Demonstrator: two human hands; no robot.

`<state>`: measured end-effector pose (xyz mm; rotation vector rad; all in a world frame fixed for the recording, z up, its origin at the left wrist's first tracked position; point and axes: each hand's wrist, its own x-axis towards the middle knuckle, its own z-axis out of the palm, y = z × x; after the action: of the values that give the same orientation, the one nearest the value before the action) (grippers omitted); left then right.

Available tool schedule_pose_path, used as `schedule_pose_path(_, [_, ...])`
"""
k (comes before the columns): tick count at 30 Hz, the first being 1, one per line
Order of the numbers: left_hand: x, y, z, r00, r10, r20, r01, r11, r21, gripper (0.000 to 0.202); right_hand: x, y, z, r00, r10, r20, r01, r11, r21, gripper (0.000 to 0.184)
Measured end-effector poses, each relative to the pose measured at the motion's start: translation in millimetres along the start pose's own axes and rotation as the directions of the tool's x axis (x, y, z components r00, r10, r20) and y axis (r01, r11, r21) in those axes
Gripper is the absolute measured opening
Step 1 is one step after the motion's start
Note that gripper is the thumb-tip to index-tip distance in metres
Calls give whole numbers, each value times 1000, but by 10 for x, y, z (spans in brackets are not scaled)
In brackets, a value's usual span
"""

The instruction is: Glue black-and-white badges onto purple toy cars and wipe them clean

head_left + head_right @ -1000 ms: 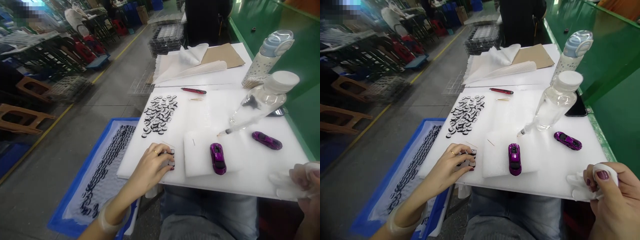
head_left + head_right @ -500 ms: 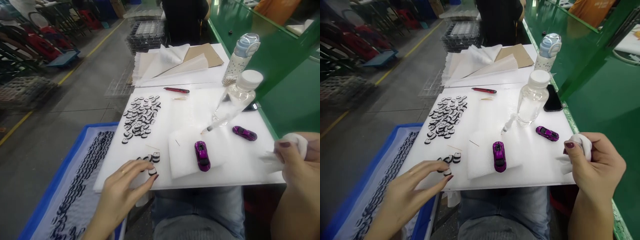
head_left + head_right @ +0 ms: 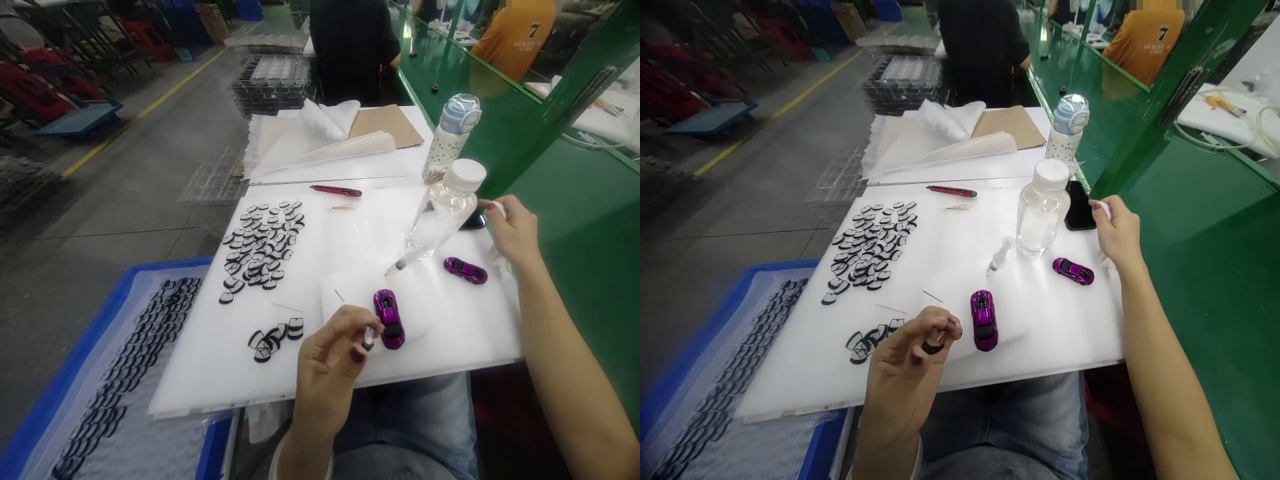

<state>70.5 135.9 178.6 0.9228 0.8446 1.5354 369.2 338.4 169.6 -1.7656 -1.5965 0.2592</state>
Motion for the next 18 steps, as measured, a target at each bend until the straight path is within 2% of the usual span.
schedule_pose_path(3, [20,-43,8,996,-59,-61,54,994,-92,23,-106,112,31,994,35,-107,-29,998,49,23])
schedule_pose_path(8, [44,-75,-15,989,-121,-85,108,984,-144,30,-137,218,67,990,42,-136,-25,991,128,19])
schedule_pose_path(14, [39,-45,-47,983,-165,-75,154,979,-133,29,-146,185,109,994,38,-105,-21,987,161,17])
schedule_pose_path(18, [21,-56,-68,984,-162,-69,152,980,-128,28,-117,163,115,998,-36,-52,42,990,135,17])
